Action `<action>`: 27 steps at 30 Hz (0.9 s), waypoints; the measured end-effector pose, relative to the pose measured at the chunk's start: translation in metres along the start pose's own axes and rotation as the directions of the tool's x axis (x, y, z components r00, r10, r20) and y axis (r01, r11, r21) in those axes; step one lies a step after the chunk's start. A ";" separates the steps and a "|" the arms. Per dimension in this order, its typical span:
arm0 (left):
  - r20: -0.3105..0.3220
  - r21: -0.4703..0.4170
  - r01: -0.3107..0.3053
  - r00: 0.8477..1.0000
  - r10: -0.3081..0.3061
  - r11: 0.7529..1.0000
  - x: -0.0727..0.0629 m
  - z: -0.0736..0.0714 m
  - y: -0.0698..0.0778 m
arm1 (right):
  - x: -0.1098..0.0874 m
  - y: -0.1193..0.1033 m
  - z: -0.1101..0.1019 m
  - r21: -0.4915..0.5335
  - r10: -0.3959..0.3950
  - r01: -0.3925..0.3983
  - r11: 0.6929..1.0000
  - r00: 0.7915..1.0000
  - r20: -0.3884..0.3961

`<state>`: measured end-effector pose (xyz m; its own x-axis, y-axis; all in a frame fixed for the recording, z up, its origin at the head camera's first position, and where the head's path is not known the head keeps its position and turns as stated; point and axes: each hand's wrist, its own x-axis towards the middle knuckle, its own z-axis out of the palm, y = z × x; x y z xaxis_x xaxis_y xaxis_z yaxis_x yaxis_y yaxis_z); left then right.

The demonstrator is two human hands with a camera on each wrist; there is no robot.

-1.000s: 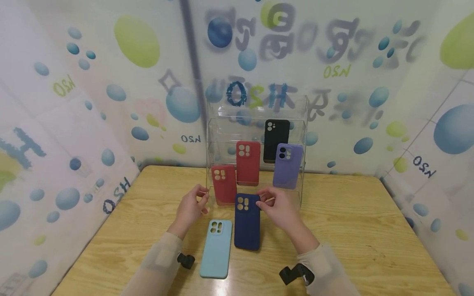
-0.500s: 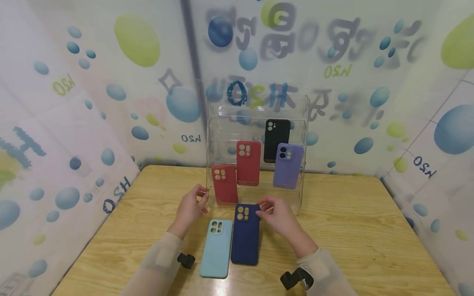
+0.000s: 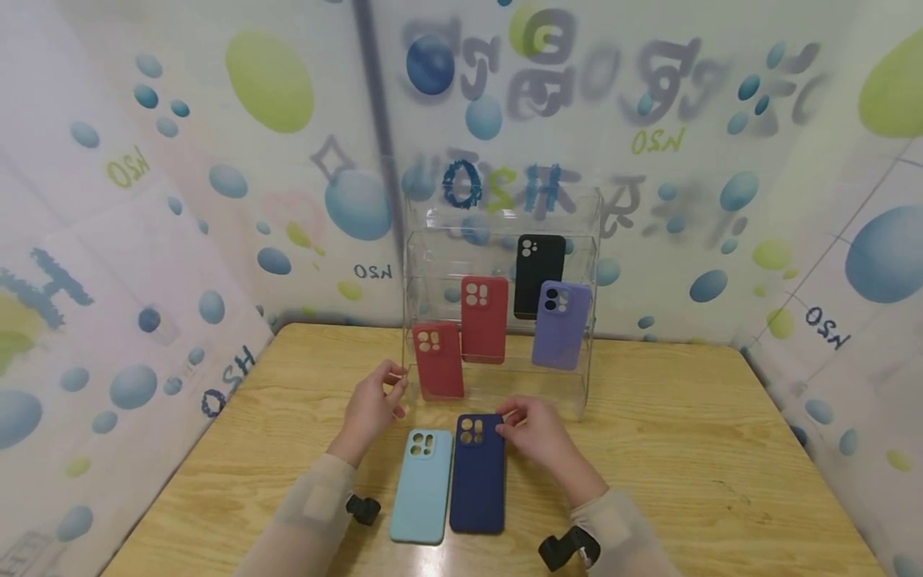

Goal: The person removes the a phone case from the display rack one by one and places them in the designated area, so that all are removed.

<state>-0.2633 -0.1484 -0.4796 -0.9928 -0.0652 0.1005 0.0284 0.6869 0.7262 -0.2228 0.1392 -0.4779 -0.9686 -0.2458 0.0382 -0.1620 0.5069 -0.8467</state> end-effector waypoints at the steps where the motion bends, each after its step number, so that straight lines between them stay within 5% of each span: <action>1: 0.000 0.000 -0.001 1.000 0.001 1.000 0.000 0.000 0.000 | -0.001 0.000 0.002 0.002 0.013 -0.013 1.000 1.000 -0.004; 14: 0.006 -0.008 0.010 1.000 -0.010 1.000 0.000 0.000 0.000 | -0.003 0.006 0.013 -0.039 0.129 -0.129 0.991 0.992 -0.002; 27: -0.009 -0.010 -0.008 1.000 0.008 1.000 0.000 0.001 -0.001 | -0.002 0.010 0.017 -0.100 0.137 -0.136 0.986 0.991 0.002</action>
<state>-0.2631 -0.1479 -0.4812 -0.9914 -0.0665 0.1126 0.0375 0.6802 0.7320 -0.2188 0.1305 -0.4953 -0.9812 -0.1763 -0.0791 -0.0472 0.6157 -0.7866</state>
